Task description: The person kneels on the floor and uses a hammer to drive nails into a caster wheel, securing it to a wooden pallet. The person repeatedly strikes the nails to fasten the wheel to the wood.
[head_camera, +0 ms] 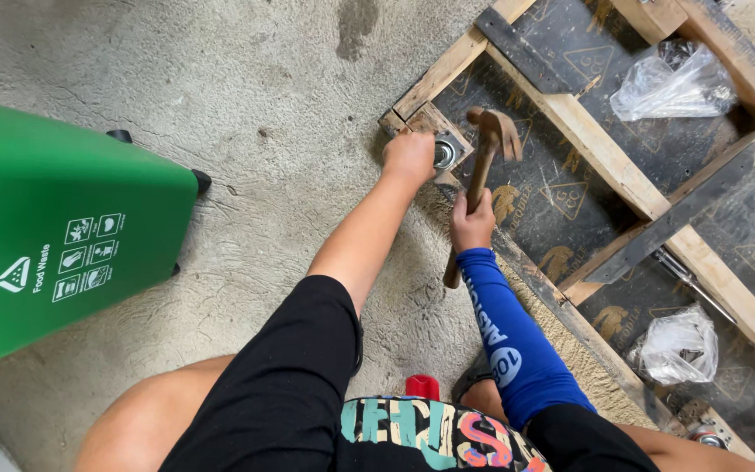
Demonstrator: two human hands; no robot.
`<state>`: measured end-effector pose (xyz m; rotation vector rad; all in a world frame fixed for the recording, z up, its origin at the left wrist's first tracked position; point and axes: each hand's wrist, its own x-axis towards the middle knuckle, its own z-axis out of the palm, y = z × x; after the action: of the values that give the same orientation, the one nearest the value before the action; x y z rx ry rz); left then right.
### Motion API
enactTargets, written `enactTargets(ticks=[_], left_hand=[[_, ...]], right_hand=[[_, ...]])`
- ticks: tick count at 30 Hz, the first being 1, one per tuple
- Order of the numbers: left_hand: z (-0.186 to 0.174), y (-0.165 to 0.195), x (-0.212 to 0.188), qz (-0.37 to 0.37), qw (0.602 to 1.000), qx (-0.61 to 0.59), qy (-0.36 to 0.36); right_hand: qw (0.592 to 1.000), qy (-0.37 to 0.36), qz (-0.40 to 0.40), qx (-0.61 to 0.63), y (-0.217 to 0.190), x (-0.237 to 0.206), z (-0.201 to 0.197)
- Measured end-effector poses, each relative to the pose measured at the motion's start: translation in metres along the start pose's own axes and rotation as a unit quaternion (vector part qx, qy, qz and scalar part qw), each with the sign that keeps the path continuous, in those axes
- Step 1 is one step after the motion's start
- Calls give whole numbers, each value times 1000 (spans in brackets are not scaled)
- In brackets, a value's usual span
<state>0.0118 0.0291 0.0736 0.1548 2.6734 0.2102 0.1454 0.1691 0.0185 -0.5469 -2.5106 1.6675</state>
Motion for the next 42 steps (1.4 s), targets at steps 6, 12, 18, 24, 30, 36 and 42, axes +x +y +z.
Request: enactTargets(ticks=[6, 12, 18, 24, 30, 36, 42], left_hand=[[5, -3, 5, 9, 1000, -5, 14], [5, -5, 3, 3, 1000, -2, 14], [0, -7, 0, -6, 1000, -2, 3], [16, -11, 5, -8, 1000, 8, 7], [18, -10, 4, -34, 998, -36, 44], [2, -26, -21, -18, 981, -187, 39], [14, -24, -32, -6, 969, -242, 51]], right_hand=[[999, -36, 8, -25, -2, 12, -11], [995, -58, -66, -42, -3, 20, -22], [999, -41, 0, -31, -23, 32, -30], [983, -123, -49, -130, -49, 49, -64], [892, -265, -66, -361, -75, 98, -94], [852, -319, -151, -387, -92, 149, -101], [803, -369, -195, -426, -92, 175, -91]])
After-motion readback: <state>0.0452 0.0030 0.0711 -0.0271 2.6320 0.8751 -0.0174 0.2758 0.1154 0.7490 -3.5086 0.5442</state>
